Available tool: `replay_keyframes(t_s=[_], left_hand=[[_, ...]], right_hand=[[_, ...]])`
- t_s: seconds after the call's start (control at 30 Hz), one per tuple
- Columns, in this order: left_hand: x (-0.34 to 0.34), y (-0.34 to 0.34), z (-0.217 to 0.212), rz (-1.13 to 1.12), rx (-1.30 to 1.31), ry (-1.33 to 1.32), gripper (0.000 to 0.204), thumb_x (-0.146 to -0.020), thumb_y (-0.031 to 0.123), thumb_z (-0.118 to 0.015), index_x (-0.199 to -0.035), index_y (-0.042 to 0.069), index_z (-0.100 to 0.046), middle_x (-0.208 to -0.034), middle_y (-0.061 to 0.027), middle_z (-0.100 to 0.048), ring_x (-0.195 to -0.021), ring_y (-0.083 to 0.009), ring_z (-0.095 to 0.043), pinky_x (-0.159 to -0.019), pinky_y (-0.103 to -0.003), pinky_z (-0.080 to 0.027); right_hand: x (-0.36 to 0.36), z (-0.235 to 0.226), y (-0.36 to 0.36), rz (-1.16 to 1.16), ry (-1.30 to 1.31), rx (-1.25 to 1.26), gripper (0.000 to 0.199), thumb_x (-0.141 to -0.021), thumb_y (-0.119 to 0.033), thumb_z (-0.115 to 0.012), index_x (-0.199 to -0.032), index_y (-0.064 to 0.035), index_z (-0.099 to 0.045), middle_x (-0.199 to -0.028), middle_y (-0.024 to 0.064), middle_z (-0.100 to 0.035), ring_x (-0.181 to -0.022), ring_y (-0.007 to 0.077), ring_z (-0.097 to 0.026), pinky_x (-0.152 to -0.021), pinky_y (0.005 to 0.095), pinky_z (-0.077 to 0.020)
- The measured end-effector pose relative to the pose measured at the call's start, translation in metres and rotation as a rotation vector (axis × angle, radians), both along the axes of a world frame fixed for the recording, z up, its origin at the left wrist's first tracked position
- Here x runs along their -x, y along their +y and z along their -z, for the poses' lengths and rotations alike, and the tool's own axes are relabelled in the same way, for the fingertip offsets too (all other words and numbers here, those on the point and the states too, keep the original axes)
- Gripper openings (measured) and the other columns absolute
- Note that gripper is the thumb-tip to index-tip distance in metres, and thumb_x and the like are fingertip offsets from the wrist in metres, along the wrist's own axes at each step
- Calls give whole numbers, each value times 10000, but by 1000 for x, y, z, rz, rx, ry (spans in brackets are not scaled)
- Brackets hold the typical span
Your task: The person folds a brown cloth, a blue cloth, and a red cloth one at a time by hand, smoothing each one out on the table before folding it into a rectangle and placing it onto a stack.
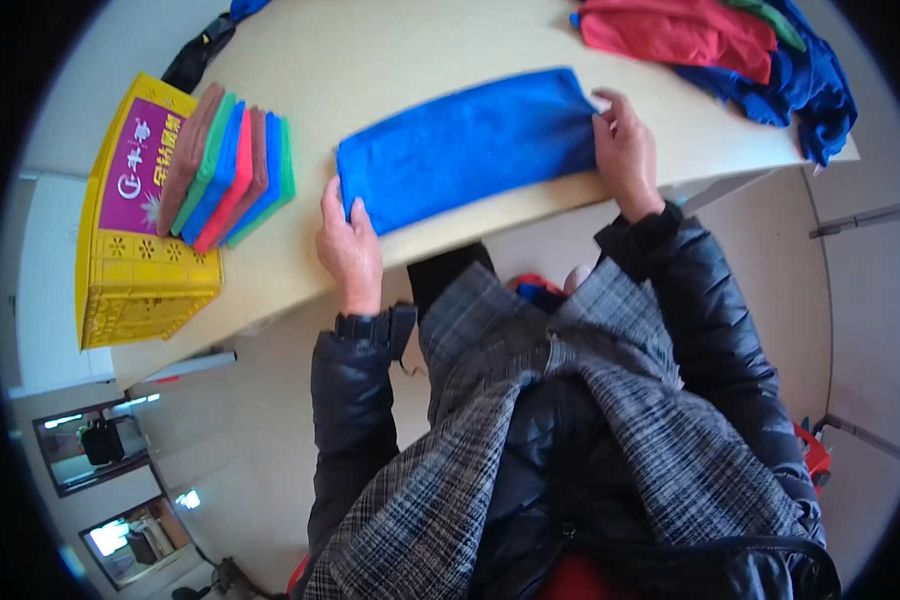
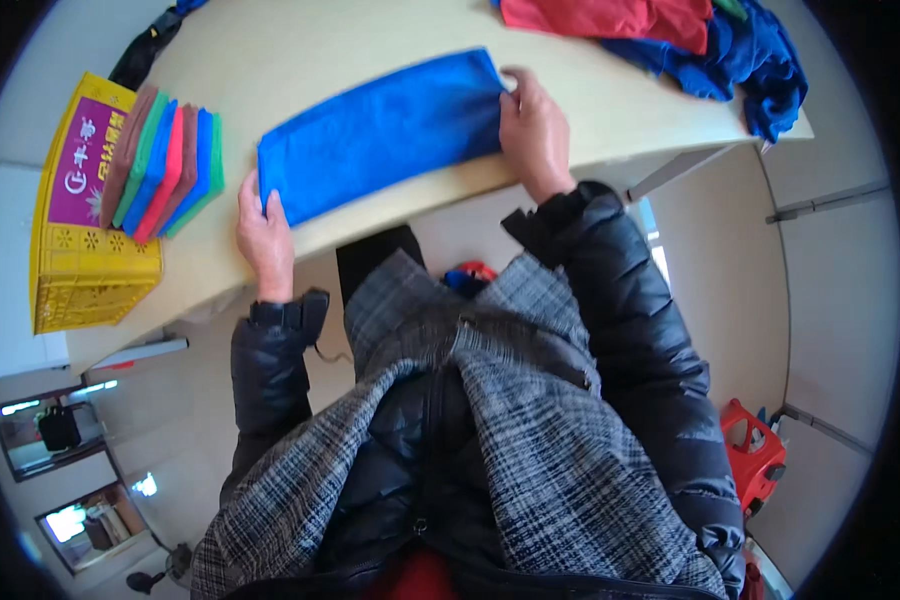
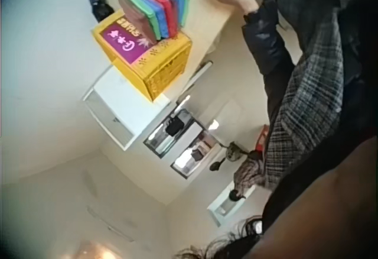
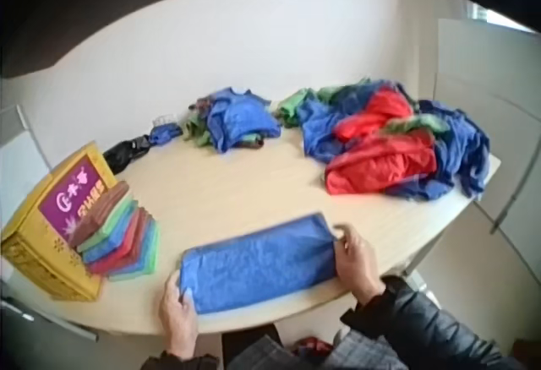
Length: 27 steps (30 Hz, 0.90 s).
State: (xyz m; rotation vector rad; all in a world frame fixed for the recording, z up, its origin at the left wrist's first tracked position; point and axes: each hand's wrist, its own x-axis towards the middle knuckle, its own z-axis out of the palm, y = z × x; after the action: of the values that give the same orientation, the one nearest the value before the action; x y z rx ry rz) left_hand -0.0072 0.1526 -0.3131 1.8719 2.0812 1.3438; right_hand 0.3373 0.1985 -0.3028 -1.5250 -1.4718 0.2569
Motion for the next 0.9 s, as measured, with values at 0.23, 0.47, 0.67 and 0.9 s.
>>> replay_keyframes(t_s=[0.23, 0.47, 0.67, 0.9], left_hand=[[-4, -5, 1, -31, -35, 149, 414, -928, 114, -610, -1335, 124, -533, -901, -224, -687, -801, -413, -667, -697, -492, -503], [-3, -8, -8, -76, 63, 222, 485, -905, 139, -654, -1363, 135, -498, -860, -219, -689, -763, -421, -664, -679, -512, -503], [-2, 9, -29, -72, 225, 171, 548, -894, 184, -683, -1387, 105, -457, -1005, -230, -696, -889, -409, -673, -747, -507, -513], [0, 48, -22, -51, 146, 209, 553, -899, 166, -671, -1410, 90, -473, -954, -197, -700, -891, -382, -674, -789, -460, -520]], right_hand=[[0, 7, -11, 101, -361, -54, 279, -945, -123, -538, -1223, -121, -555, -1029, 182, -664, -840, 415, -655, -724, 501, -533], [-2, 1, -20, 62, -440, 81, 266, -959, -121, -537, -1222, -130, -569, -1097, 160, -664, -896, 393, -660, -773, 466, -537], [-10, -15, -1, -61, -345, 103, 381, -918, -205, -600, -1278, -96, -544, -1035, 210, -672, -905, 401, -660, -792, 481, -524], [4, -11, 32, -3, -341, 210, 383, -918, -219, -593, -1288, -122, -567, -1056, 203, -679, -992, 386, -649, -853, 469, -520]])
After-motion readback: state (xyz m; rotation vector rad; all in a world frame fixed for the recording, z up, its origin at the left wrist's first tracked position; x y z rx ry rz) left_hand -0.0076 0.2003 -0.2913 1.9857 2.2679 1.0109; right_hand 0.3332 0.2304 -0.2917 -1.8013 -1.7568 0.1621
